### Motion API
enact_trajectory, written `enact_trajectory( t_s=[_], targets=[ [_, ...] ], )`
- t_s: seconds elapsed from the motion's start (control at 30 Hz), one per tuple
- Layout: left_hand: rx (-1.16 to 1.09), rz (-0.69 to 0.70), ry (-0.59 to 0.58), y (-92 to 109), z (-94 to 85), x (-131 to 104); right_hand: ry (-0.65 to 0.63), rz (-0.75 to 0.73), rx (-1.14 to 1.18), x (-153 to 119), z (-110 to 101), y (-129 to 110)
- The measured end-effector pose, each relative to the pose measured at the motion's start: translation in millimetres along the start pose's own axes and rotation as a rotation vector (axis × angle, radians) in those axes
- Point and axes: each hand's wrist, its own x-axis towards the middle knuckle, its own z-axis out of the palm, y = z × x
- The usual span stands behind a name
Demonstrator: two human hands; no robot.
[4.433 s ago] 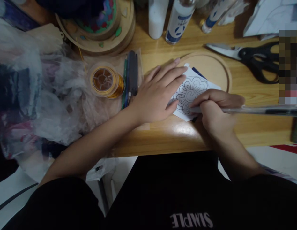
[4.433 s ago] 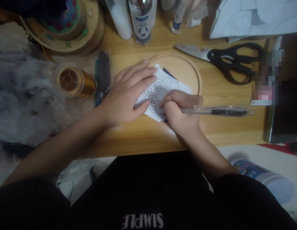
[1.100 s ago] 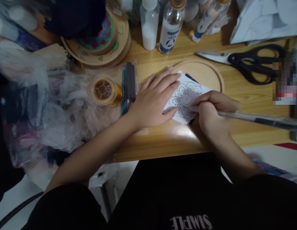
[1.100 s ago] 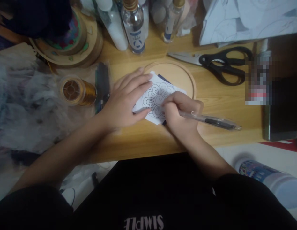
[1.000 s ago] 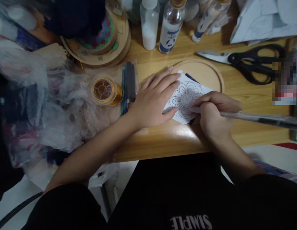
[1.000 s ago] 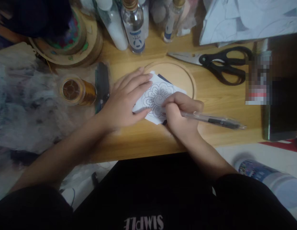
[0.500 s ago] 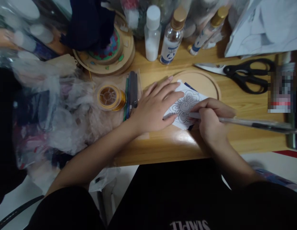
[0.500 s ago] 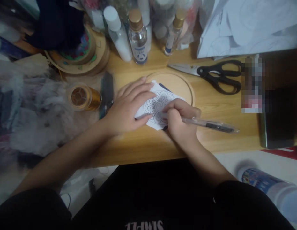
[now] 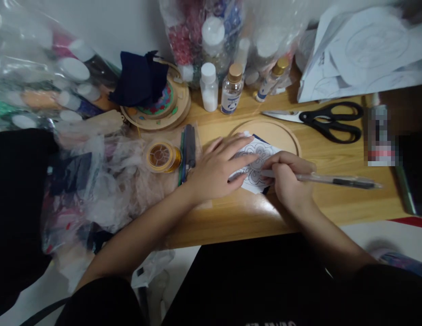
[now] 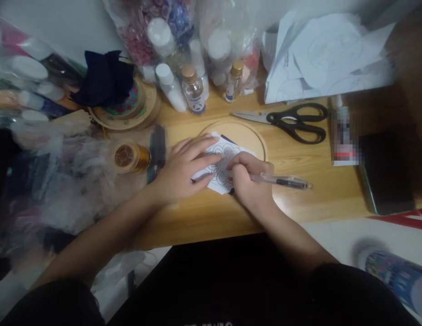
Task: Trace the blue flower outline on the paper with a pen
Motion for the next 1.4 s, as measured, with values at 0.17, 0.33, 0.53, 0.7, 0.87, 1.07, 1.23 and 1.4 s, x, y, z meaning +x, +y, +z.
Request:
enact_trajectory(
  t_s=[0.17,0.33,0.53,0.7,0.87,1.07,1.23,1.4],
  targets=[
    [-0.022,0.016,0.019,-3.4,1.1,0.1,0.014,0.01,-0.01,-2.0,-0.5,-0.6],
    [-0.012,0.014,0.005,-5.0,2.6,-0.3,0.033,0.007,-0.03,-2.9,-0.4,-1.3],
    [-0.005,0.024,0.008,-5.7,3.9,-1.5,0.057,-0.022,-0.03,-4.2,0.1,-3.8],
    [0.004,-0.016,-0.032,-3.4,2.3,-0.7,0.073,-0.051,-0.02,-4.7,1.0,-2.1],
    [-0.022,-0.031,-0.058,-2.5,1.5,0.8,0.08,-0.077,-0.042,-4.8,1.2,-0.9],
    [-0.026,-0.035,-0.069,-2.4,1.7,1.5,0.076,-0.085,-0.079,-4.5,1.4,-1.3],
    [-0.013,-0.014,-0.039,-2.9,3.2,0.5,0.062,-0.085,-0.08,-4.3,0.8,-0.7],
    [0.016,-0.016,-0.035,-2.6,3.5,0.7,0.057,-0.085,-0.047,-5.2,0.8,1.0]
  ],
)
